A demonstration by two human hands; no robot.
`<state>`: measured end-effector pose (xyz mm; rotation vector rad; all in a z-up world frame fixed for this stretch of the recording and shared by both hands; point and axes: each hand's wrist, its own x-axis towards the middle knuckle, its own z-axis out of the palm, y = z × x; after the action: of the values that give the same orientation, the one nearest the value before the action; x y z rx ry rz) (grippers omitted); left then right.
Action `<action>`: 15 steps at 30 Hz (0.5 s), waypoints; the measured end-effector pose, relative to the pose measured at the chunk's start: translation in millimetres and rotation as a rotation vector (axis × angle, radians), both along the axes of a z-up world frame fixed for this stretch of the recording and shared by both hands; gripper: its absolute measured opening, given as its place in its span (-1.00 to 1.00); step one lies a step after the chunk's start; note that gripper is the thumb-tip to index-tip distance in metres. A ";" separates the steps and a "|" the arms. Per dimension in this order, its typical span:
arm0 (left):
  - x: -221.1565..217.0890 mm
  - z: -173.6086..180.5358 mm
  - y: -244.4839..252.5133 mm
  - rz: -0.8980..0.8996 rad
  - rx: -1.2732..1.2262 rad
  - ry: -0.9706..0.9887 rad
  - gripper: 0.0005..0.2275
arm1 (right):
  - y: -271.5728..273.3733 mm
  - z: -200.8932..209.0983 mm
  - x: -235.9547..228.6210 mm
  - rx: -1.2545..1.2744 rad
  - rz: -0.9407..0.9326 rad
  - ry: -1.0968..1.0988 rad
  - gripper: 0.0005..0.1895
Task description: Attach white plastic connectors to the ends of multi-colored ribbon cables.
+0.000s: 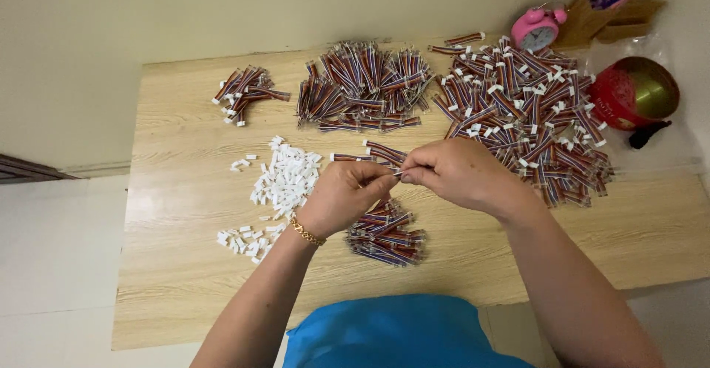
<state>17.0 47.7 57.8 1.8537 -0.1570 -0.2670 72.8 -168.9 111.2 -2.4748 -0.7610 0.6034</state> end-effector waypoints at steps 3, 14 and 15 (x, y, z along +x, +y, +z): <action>0.6 3.1 2.2 -0.004 0.058 -0.018 -0.86 | -5.1 -6.8 3.6 0.025 -0.092 0.090 -0.83; 4.8 -42.8 -7.2 0.259 -0.407 0.103 -0.65 | -7.8 -23.7 3.7 0.257 -0.230 0.137 -0.86; 3.7 -48.5 -10.2 0.386 -0.571 0.108 -0.54 | -10.5 -32.3 5.0 0.357 -0.278 0.135 -0.87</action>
<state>20.8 37.5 9.4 1.2643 0.1849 -0.0418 77.8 -179.3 78.8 -2.1351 -0.4191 0.4787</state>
